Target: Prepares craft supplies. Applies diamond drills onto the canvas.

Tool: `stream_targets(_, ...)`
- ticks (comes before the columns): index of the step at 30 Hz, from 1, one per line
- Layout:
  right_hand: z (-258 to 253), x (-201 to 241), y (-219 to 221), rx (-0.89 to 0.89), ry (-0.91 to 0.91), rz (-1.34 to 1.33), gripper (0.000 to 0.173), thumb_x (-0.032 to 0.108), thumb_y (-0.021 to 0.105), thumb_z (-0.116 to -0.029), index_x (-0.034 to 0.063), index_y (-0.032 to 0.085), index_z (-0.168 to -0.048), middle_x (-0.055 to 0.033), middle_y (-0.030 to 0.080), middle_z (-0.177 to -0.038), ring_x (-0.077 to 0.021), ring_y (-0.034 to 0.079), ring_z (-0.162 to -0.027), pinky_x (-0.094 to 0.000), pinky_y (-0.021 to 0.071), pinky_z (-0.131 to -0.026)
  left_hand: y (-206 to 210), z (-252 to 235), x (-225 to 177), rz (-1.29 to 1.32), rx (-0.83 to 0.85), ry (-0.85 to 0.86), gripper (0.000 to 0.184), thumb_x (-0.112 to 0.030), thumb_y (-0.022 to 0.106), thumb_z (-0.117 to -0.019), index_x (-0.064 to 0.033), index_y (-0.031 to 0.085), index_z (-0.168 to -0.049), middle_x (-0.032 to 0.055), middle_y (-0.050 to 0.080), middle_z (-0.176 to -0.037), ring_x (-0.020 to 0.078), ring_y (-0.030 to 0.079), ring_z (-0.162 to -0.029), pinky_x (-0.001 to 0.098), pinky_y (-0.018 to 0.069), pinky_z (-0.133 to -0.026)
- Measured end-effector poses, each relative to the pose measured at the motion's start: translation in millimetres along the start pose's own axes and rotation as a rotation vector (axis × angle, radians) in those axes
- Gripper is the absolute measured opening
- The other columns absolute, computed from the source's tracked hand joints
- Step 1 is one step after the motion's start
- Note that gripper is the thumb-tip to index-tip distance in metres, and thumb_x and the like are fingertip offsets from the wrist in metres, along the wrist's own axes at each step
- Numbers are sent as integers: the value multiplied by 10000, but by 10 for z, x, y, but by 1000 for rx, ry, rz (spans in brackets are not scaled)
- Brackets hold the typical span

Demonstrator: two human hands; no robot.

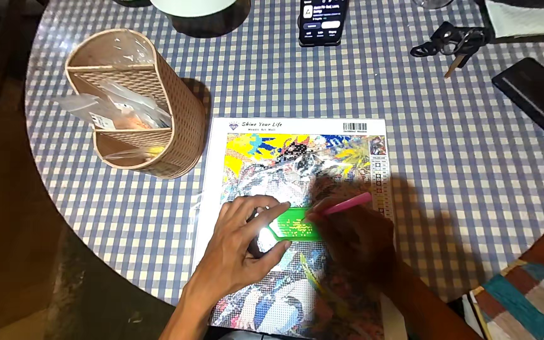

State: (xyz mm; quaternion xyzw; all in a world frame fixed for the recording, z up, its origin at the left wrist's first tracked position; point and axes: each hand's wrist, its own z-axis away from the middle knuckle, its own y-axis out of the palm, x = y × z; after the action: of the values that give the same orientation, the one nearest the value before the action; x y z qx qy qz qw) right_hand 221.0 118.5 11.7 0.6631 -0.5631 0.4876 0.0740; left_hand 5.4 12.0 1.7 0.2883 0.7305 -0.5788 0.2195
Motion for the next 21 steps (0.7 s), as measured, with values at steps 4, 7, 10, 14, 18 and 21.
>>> stream_targets(4,35,-8,-77,14,7,-14,177,179,620,-1039,7,660,-1028,-68,755,-930,-23,712,-889,-148,569,-798,3,6,0,-4,-1,-7,500,-533,659,-928,-266,688,-1350,-29,666,-1261,106,571,-1073,371,412,-910)
stream_targets(7,53,-5,-104,39,-13,-4,190,187,617,-1041,5,665,-1016,-73,742,-909,-13,694,-858,-134,553,-772,6,11,1,-2,-3,-10,493,-525,663,-926,-271,689,-1348,-27,665,-1264,109,569,-1083,371,413,-909)
stream_targets(10,59,-7,-112,50,-34,11,179,178,620,-1036,8,669,-1008,-76,736,-897,-23,685,-832,-138,541,-749,8,9,2,-8,-5,-7,496,-533,661,-926,-274,689,-1348,-29,663,-1266,107,567,-1084,370,410,-908)
stream_targets(14,56,-16,-112,34,-46,15,162,164,619,-1036,8,653,-1006,-78,741,-913,-33,703,-870,-148,561,-776,9,13,5,-11,-5,-8,494,-527,661,-927,-272,689,-1350,-29,665,-1263,108,569,-1082,371,409,-908)
stream_targets(18,61,-8,-85,20,-50,9,158,165,634,-1028,12,667,-1008,-77,753,-916,-34,705,-851,-151,556,-758,10,12,4,-13,-5,-11,501,-530,661,-923,-277,685,-1354,-31,666,-1264,106,568,-1089,371,409,-915)
stream_targets(21,60,10,-56,43,-69,6,164,162,627,-1032,8,674,-1004,-85,751,-919,-39,704,-849,-151,555,-753,9,11,4,-14,-4,-14,500,-537,658,-926,-277,686,-1353,-29,667,-1264,104,568,-1087,369,409,-910)
